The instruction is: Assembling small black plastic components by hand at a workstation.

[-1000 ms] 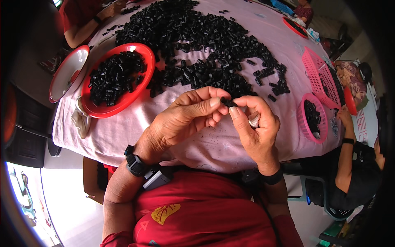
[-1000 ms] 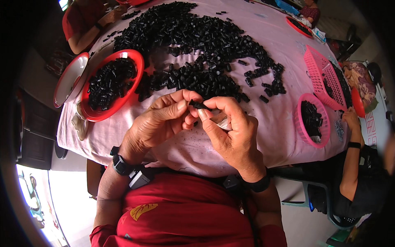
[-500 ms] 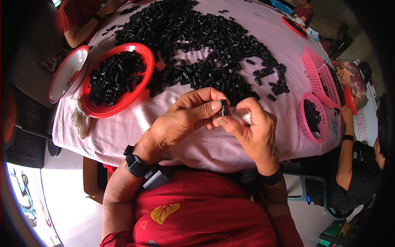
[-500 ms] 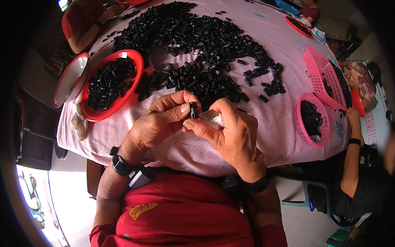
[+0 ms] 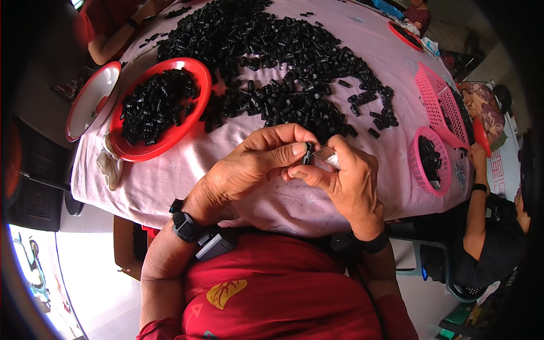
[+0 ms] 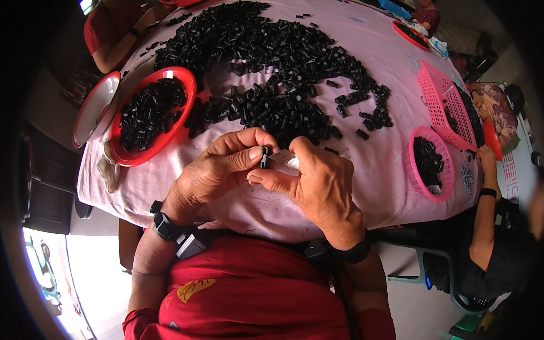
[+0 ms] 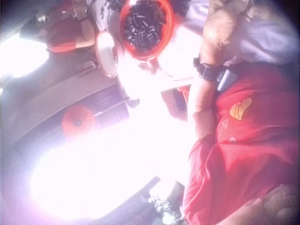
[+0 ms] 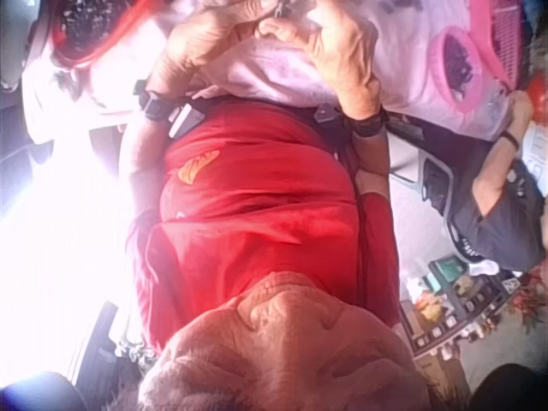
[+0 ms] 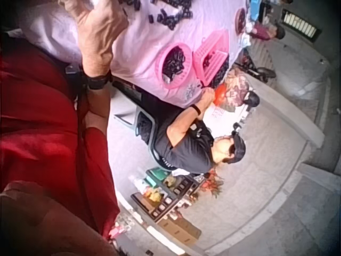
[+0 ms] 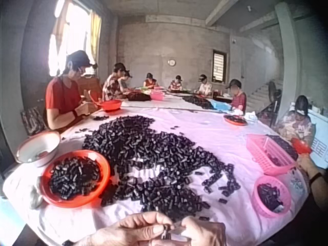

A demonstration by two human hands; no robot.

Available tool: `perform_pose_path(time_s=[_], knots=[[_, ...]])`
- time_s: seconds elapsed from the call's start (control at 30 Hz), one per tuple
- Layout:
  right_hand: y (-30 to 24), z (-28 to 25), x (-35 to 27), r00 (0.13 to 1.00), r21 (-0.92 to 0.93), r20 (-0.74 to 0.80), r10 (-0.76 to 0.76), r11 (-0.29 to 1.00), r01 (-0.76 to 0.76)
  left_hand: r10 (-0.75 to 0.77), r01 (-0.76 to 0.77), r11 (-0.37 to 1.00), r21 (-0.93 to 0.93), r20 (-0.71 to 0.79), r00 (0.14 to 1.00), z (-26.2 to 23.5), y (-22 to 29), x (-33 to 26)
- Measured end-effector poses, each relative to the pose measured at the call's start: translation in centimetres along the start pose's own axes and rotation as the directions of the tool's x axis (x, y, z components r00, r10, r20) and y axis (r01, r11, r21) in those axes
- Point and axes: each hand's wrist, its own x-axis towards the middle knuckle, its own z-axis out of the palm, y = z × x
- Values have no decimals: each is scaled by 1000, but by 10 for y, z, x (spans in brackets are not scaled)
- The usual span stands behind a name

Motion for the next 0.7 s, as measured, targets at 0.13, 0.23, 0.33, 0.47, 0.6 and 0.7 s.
perform_pose_path(time_s=[0.13, 0.23, 0.33, 0.47, 0.6, 0.7], knots=[[0, -1, 0, 1000, -57, 16, -6, 998, 7, -2, 3, 1000, 18, -10, 1000, 2, 0, 0], [0, 0, 1, 1000, -75, 3, -19, 997, 19, -1, 1, 1000, 26, -16, 1000, 3, 1, 0], [0, 0, 1, 1000, -92, -12, -27, 995, 26, 1, 0, 1000, 23, -17, 1000, 3, 1, 0], [1, 0, 0, 999, -118, -10, -36, 992, 35, -1, 2, 999, 37, -25, 1000, 2, 0, 0], [1, 1, 0, 999, -166, -13, -40, 985, 37, -1, 3, 998, 55, -36, 999, 3, -1, 1], [0, -1, 0, 1000, -153, -10, -25, 988, 24, -6, 9, 998, 62, -43, 999, 3, 0, 1]])
